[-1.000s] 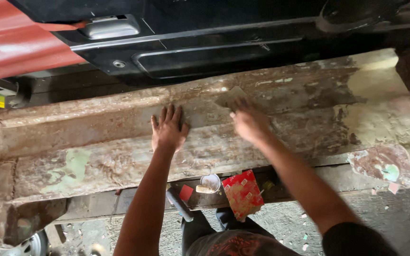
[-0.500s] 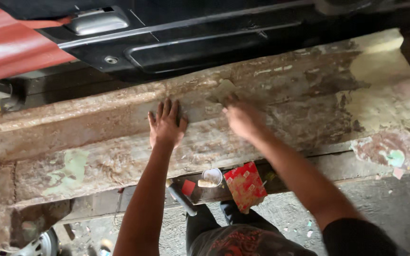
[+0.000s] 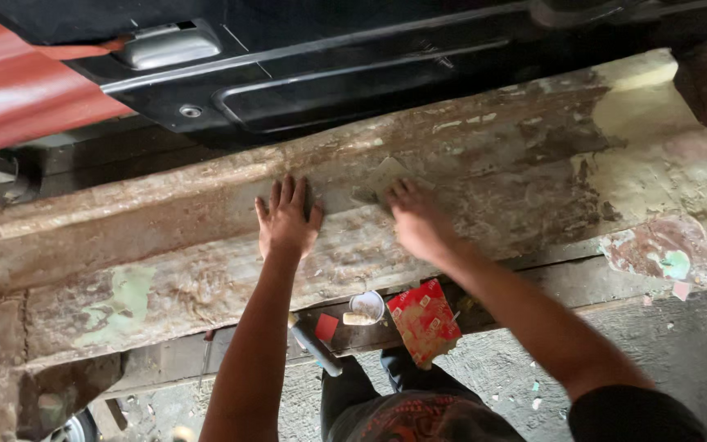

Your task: The person sands a long wooden beam placed on a workbench using a sanding block. They move the sanding block back and forth along the length of the beam, applying pressure with both hands to smooth the surface.

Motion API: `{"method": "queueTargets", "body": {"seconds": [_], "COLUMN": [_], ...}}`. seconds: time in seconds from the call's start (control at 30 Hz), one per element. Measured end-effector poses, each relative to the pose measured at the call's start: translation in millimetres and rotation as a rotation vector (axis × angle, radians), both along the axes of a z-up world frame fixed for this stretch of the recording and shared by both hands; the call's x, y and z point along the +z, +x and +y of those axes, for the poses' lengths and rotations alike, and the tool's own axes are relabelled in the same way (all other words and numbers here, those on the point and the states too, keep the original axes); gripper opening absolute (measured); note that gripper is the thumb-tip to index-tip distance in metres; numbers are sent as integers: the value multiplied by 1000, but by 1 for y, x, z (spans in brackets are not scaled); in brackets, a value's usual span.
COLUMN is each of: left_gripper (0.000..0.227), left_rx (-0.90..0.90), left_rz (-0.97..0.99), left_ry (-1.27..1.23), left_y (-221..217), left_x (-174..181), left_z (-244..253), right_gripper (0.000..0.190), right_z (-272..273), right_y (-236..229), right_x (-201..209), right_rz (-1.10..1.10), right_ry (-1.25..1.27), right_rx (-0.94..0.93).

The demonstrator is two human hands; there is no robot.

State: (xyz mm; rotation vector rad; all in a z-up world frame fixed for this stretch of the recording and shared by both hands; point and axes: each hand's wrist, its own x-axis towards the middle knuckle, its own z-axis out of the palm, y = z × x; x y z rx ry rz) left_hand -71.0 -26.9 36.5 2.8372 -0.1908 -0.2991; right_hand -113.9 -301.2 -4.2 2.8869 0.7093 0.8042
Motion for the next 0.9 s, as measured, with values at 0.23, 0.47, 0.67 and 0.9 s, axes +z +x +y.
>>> {"method": "queueTargets", "body": {"seconds": [0.23, 0.47, 0.67, 0.9], "left_gripper": [73, 75, 72, 74], "left_rx": [-5, -7, -24, -27], "left_rz": [7, -3, -25, 47], "left_ry": [24, 28, 42, 83], "left_y": [5, 5, -5, 0], "left_x": [2, 3, -4, 15], "left_z": [0, 0, 2, -3], "right_gripper": [28, 29, 28, 38], "right_z": [-165, -38, -80, -197], "right_y": [53, 28, 23, 26], "right_x": [37, 31, 2, 33], "right_rz": [741, 332, 524, 605], "right_ry": [358, 212, 184, 184], "right_rx": [-791, -171, -243, -845]}}
